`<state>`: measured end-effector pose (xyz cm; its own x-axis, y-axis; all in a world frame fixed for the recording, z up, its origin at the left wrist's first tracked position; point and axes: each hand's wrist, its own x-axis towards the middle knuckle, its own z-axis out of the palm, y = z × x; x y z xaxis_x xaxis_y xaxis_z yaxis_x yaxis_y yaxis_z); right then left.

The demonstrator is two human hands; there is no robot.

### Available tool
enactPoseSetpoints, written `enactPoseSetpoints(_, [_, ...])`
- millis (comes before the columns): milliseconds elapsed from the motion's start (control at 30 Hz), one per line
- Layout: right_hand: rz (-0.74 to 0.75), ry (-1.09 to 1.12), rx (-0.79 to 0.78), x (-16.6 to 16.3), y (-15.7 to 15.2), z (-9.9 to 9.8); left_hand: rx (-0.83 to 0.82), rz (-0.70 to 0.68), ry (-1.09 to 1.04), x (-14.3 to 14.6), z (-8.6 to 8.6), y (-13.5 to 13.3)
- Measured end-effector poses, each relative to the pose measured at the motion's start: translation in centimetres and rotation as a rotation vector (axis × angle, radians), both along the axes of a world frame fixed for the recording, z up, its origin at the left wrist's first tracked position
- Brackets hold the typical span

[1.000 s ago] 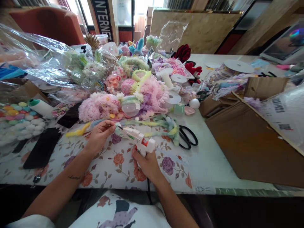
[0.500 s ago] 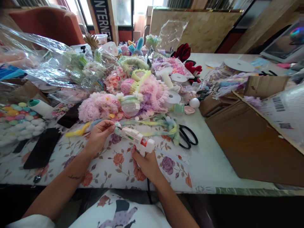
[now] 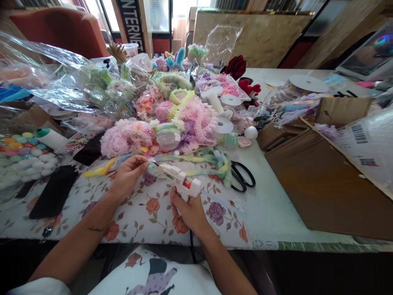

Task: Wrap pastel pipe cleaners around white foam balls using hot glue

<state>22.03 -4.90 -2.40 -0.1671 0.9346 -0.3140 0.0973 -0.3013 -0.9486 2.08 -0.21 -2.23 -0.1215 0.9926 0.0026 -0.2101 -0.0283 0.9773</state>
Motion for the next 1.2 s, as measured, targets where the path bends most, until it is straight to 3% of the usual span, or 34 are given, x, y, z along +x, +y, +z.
enactPoseSetpoints(233, [0.002, 0.0, -0.073, -0.1, -0.4, 0.7, -0.01, 0.001, -0.012, -0.1, 0.0, 0.1])
enactPoseSetpoints(400, [0.02, -0.012, 0.003, 0.0, -0.2, 0.3, -0.024, -0.003, -0.029, 0.0, 0.1, 0.1])
enactPoseSetpoints(700, [0.001, 0.005, -0.003, 0.1, -0.2, -0.7, -0.004, -0.021, -0.008, -0.1, 0.1, 0.0])
enactPoseSetpoints(1033, [0.004, 0.07, 0.021, 0.1, -0.2, -0.3, -0.029, 0.031, -0.077, 0.0, 0.1, 0.1])
enactPoseSetpoints(1200, [-0.093, -0.018, 0.064, 2.0, -0.6, -1.0, -0.068, 0.091, -0.191, 0.0, 0.4, 0.2])
